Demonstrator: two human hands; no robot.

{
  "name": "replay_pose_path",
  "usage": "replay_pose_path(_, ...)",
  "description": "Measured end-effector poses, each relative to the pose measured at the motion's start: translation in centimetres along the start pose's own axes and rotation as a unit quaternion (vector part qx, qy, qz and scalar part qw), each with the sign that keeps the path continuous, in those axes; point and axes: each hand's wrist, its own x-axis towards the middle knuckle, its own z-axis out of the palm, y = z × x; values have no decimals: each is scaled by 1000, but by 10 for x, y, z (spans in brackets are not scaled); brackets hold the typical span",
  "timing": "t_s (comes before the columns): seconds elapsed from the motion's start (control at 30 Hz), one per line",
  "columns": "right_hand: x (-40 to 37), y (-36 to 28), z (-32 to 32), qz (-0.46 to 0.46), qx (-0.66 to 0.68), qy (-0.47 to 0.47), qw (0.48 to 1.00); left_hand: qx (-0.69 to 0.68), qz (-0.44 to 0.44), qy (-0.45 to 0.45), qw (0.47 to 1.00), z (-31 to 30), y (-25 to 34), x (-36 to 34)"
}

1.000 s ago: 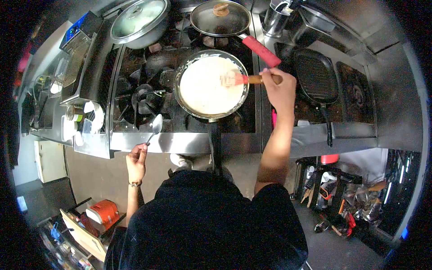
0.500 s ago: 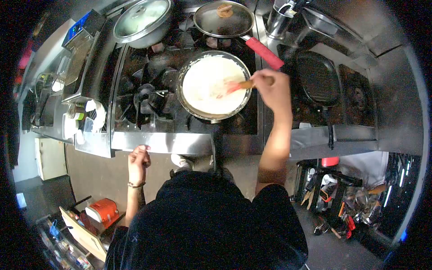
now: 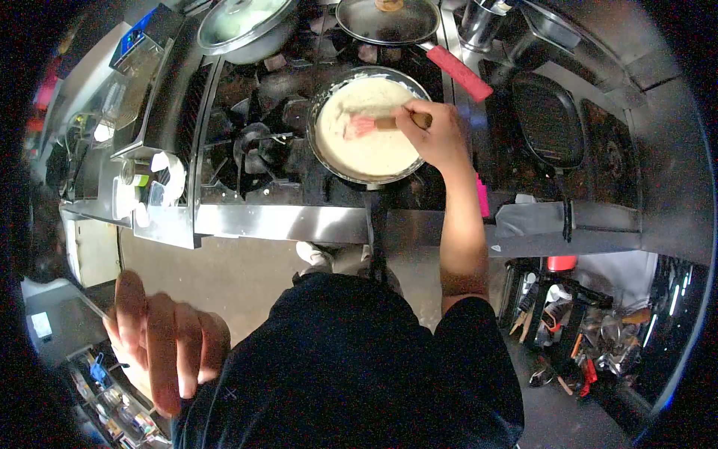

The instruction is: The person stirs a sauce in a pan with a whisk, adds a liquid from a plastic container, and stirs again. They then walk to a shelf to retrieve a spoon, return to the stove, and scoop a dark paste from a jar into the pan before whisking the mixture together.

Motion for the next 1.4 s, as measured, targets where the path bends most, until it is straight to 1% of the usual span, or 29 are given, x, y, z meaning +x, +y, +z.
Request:
replay_pose_path(0.07, -5, 8, -13, 23, 61, 23, 998, -6, -20, -8, 1000, 4, 4, -13)
replay_pose_path(0.1, -3, 13, -19, 57, 21, 80, 995, 3, -21, 14, 1000, 9, 4, -16)
replay_pose_path(0.13, -1, 15, -20, 26, 29, 135, 990, 93, 26, 75, 993, 20, 2, -17)
replay_pose_path(0.17, 2, 17, -12, 24, 37, 140, 989, 3, 3, -94, 996, 8, -7, -5)
replay_pose_path(0.2, 3, 22, -2, 22, 44, 145, 988, 1, 1, -97, 995, 5, -7, -5)
replay_pose_path(0.23, 2, 23, 6, -9, -20, 103, 994, -9, -18, -145, 989, 1, -7, -5)
replay_pose_path(0.27, -1, 22, 14, -56, -16, 74, 996, -14, -27, -170, 985, -1, -8, -4)
replay_pose_path(0.33, -6, 16, 4, -6, 64, 13, 998, -60, -51, -209, 975, -4, -9, 1)
replay_pose_path(0.4, -3, 22, -8, 38, 69, 75, 994, -126, -73, -241, 960, -7, -10, 1)
replay_pose_path(0.43, 3, 15, -6, -7, 67, 144, 987, -150, -81, -259, 951, -8, -10, -1)
replay_pose_path(0.47, 5, 18, 3, -5, 67, 144, 987, -173, -91, -276, 941, -10, -10, -4)
replay_pose_path(0.5, 7, 21, 12, -29, 47, 128, 990, -102, -57, -230, 966, -4, -8, -9)
replay_pose_path(0.57, 4, 19, 23, -70, 20, 88, 993, -29, -20, -185, 982, 5, -11, -4)
replay_pose_path(0.6, 0, 4, 8, 18, -10, -19, 1000, -61, -5, -170, 984, 13, -20, 5)
replay_pose_path(0.67, -4, 24, -1, -28, 94, 60, 993, -91, 11, -153, 984, 16, -17, 2)
replay_pose_path(0.73, -9, 30, -24, 32, 29, 129, 991, 4, -34, -97, 995, 13, -5, -12)
replay_pose_path(0.77, -14, 32, -26, 33, 16, 114, 993, 43, -50, -85, 994, 11, -4, -12)
replay_pose_path(0.83, -29, 24, -34, 30, 2, 98, 995, 11, -28, -84, 996, 3, -16, 6)
replay_pose_path(0.9, -41, 13, -48, 81, 112, 26, 990, -33, -6, -25, 999, -13, -29, 5)
replay_pose_path(0.93, -42, 18, -58, 94, 71, 41, 992, -39, -29, 54, 997, -26, -36, -5)
replay_pose_path(0.97, -39, 17, -59, 83, 46, 90, 991, 16, -82, 131, 988, -41, -39, -12)
replay_pose_path(1.0, -33, 14, -58, 72, 22, 139, 987, 110, -87, 158, 977, -57, -51, -10)
replay_pose_path(1.07, -27, 24, -40, 20, 32, 116, 993, 178, -116, 219, 952, -92, -76, -19)
replay_pose_path(1.1, -27, 5, -47, 33, -41, 48, 997, 240, -142, 257, 925, -110, -89, -26)
replay_pose_path(1.13, -30, 4, -51, 50, 8, 10, 999, 300, -166, 292, 893, -127, -99, -34)
replay_pose_path(1.23, -35, 6, -62, 87, 38, 47, 994, 277, -226, 358, 863, -159, -115, -60)
replay_pose_path(1.3, -28, 2, -58, 88, -6, 150, 985, 293, -233, 358, 855, -169, -121, -72)
replay_pose_path(1.33, -24, 5, -49, 30, -33, 142, 989, 310, -238, 358, 848, -171, -123, -75)
replay_pose_path(1.4, -23, 3, -47, 13, -60, 64, 996, 296, -232, 373, 848, -171, -124, -76)
